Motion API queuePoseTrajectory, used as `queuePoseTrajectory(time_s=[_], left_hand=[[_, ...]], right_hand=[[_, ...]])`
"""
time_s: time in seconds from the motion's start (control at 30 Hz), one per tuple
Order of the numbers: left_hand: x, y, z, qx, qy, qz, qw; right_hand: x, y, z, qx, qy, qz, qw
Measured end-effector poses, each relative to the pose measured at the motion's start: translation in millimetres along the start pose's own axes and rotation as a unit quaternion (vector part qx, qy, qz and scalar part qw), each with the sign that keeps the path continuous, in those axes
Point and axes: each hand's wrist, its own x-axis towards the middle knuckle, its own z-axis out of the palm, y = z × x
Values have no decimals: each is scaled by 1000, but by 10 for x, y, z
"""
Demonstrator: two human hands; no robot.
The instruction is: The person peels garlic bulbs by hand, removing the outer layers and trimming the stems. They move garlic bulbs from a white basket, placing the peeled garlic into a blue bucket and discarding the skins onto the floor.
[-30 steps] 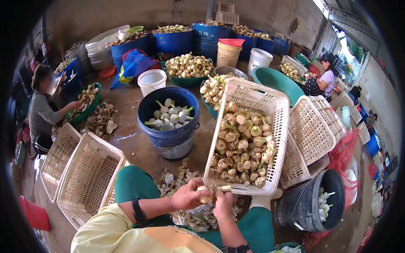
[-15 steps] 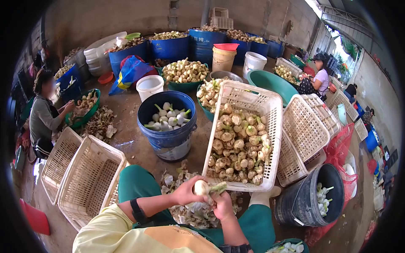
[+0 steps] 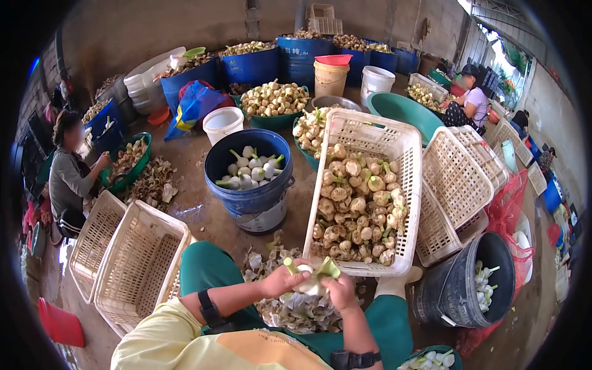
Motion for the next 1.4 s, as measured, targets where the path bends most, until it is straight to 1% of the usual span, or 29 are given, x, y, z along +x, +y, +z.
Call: queuePoseTrajectory(time_s=[0.03, 0.07, 0.13, 0.17, 0.2, 0.23, 0.27, 0.3, 0.33, 0.37, 0.4, 0.43, 0.47, 0.53, 0.6, 0.7, 0.73, 0.8, 0.87, 0.93, 1.07, 1.13, 1.17, 1.2, 1.23, 1.27, 1.3, 1.33, 1.4], left_hand=[[-58, 190, -18, 93, -51, -33, 994], [-94, 204, 18, 92, -51, -35, 994], [-115, 182, 74, 227, -154, -8, 962], [-120, 138, 95, 220, -151, -21, 963], [-123, 81, 94, 219, -154, -24, 963], [-98, 13, 64, 189, -131, -49, 972], [-66, -58, 25, 159, -107, -73, 979], [-43, -131, -38, 161, -90, -100, 978], [-50, -45, -16, 160, -91, -103, 978], [-49, 67, -3, 142, -91, -73, 983], [-63, 125, 10, 123, -90, -44, 987], [-22, -8, -41, 164, -66, 28, 984], [-28, -32, -70, 163, -65, 24, 984], [-44, 108, -74, 64, -46, -7, 997], [-10, 109, -112, 113, -52, 59, 990], [-11, 94, -105, 69, -25, 89, 993], [-19, 84, -101, 58, -15, 84, 995], [-52, 25, -82, -2, 11, 79, 997], [-92, 30, -71, -58, 62, -28, 996], [-26, -26, -79, -41, 90, -28, 995], [115, -75, -212, -121, 106, -53, 985], [196, -3, -288, -239, 280, -50, 928], [153, 51, -392, -242, 266, -40, 932], [172, 46, -454, -249, 276, -39, 928], [179, 70, -414, -253, 277, -49, 926], [197, 82, -359, -257, 278, -59, 924], [206, 21, -351, -231, 261, -69, 935], [229, 83, -261, -204, 242, -79, 945], [247, 22, -175, -155, 245, -130, 948]], right_hand=[[25, -72, -145, -216, 10, 43, 975], [80, -30, -183, -302, 83, -7, 950], [103, 51, -312, -335, 51, -7, 941], [95, 147, -346, -336, 52, -3, 941], [77, 205, -335, -173, 66, 31, 982], [71, 235, -339, -6, 79, 61, 995], [55, 254, -339, -5, 81, 62, 995], [26, 123, -208, 197, 53, 26, 979], [6, 66, -102, 390, 23, -11, 920], [-23, 124, -54, 415, 34, -21, 909], [-32, 125, 14, 446, -15, -46, 894], [-18, 150, -6, 466, -21, -33, 884], [9, 179, -38, 486, -26, -21, 873], [47, 170, -71, 408, -14, 22, 913], [-5, -31, 73, 272, 61, 55, 959], [-11, -15, 30, 178, -81, 89, 977], [-19, -46, 30, 132, -126, 122, 976], [-38, -40, 14, 124, -112, 136, 977], [-38, 52, -16, 184, -125, 138, 965], [-77, 6, 22, 220, -94, 120, 964], [-188, 268, -17, 327, -61, 76, 940], [-218, 325, -69, 325, -158, -9, 932], [-175, 423, -92, 324, -188, -92, 923], [-126, 383, -134, 325, -188, -93, 922], [-51, 311, -205, -7, -184, -106, 977], [-16, 273, -251, -338, -159, -104, 922], [-11, 346, -215, -489, -56, -96, 865], [18, 265, -135, -490, -50, -95, 865], [121, 31, -5, -308, 19, -117, 944]])
